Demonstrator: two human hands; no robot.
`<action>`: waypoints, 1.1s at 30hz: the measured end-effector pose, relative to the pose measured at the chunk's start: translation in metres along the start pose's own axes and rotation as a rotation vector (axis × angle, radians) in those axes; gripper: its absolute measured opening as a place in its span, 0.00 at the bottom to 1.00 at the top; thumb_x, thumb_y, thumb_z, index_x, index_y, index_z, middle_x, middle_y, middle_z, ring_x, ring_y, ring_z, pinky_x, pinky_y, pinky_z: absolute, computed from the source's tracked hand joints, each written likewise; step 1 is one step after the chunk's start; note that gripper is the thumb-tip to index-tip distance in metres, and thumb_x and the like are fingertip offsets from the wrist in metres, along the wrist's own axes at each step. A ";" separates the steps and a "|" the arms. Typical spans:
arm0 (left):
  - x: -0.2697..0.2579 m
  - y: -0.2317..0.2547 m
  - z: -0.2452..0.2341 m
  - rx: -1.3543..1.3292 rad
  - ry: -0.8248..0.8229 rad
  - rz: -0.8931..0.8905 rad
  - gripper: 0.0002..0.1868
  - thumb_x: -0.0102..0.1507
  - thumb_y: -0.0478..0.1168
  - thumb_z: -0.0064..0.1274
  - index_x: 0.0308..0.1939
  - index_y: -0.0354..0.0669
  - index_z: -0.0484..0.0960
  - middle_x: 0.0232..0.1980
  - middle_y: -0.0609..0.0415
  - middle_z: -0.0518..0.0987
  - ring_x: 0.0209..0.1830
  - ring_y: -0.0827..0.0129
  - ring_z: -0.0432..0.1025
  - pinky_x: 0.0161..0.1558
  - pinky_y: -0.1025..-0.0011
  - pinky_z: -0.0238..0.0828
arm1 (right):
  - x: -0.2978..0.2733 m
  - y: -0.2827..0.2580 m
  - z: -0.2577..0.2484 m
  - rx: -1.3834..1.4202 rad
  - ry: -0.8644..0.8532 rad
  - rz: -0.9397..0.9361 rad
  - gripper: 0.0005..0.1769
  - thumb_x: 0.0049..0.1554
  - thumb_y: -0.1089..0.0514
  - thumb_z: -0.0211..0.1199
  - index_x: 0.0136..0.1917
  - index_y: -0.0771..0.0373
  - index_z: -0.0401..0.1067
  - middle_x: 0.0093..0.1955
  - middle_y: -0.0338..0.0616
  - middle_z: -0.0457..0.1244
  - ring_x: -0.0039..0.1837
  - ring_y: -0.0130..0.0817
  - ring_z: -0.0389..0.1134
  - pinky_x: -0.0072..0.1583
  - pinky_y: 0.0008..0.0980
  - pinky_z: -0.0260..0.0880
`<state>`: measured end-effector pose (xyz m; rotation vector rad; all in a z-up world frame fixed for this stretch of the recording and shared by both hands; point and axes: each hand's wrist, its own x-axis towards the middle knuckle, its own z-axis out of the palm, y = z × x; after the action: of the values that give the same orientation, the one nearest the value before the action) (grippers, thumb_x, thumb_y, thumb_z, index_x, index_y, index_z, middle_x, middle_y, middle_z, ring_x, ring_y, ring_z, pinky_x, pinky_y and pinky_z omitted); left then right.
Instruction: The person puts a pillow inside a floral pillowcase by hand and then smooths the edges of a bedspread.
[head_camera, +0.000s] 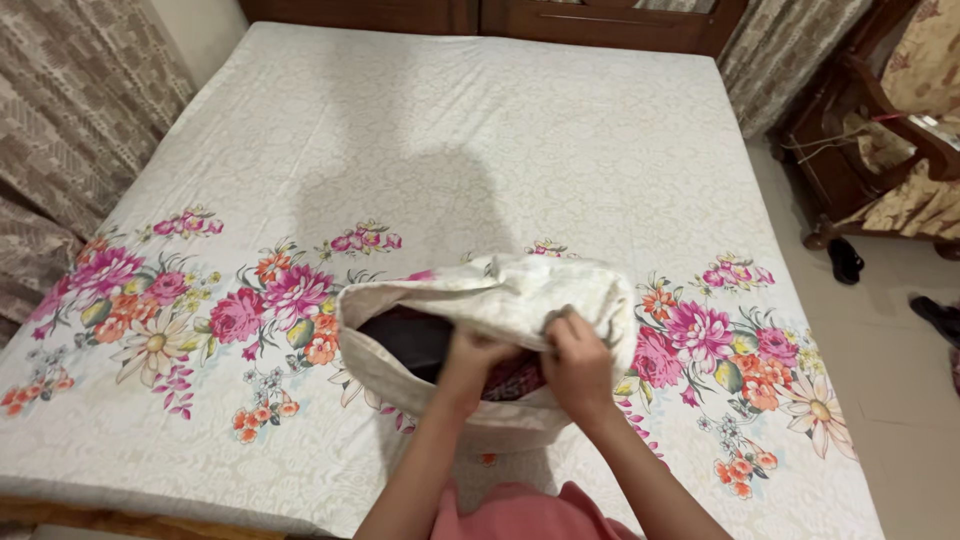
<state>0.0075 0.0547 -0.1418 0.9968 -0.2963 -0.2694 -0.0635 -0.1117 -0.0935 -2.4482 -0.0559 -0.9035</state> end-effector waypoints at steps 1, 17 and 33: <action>-0.003 0.005 -0.003 -0.531 0.016 -0.118 0.26 0.67 0.51 0.47 0.64 0.40 0.76 0.66 0.48 0.77 0.67 0.58 0.70 0.64 0.53 0.65 | -0.004 0.004 0.001 0.010 0.011 0.058 0.12 0.47 0.69 0.69 0.40 0.62 0.67 0.45 0.44 0.63 0.46 0.43 0.68 0.46 0.39 0.70; 0.009 0.056 -0.001 -0.868 0.473 -0.037 0.40 0.68 0.67 0.30 0.74 0.43 0.63 0.75 0.48 0.67 0.73 0.54 0.62 0.72 0.48 0.56 | -0.014 -0.036 0.040 0.038 -0.400 -0.516 0.22 0.55 0.59 0.58 0.62 0.68 0.70 0.72 0.57 0.61 0.76 0.57 0.58 0.74 0.53 0.56; 0.037 0.030 -0.034 -0.963 0.215 -0.076 0.22 0.73 0.45 0.38 0.69 0.41 0.67 0.76 0.48 0.67 0.79 0.55 0.58 0.80 0.48 0.46 | 0.014 -0.045 0.107 -0.175 -0.554 -0.621 0.34 0.56 0.48 0.61 0.72 0.61 0.64 0.77 0.52 0.57 0.80 0.51 0.52 0.76 0.59 0.47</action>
<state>0.0574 0.0838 -0.1291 0.0785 0.0829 -0.3229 0.0015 -0.0224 -0.1323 -2.8226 -1.0126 -0.4306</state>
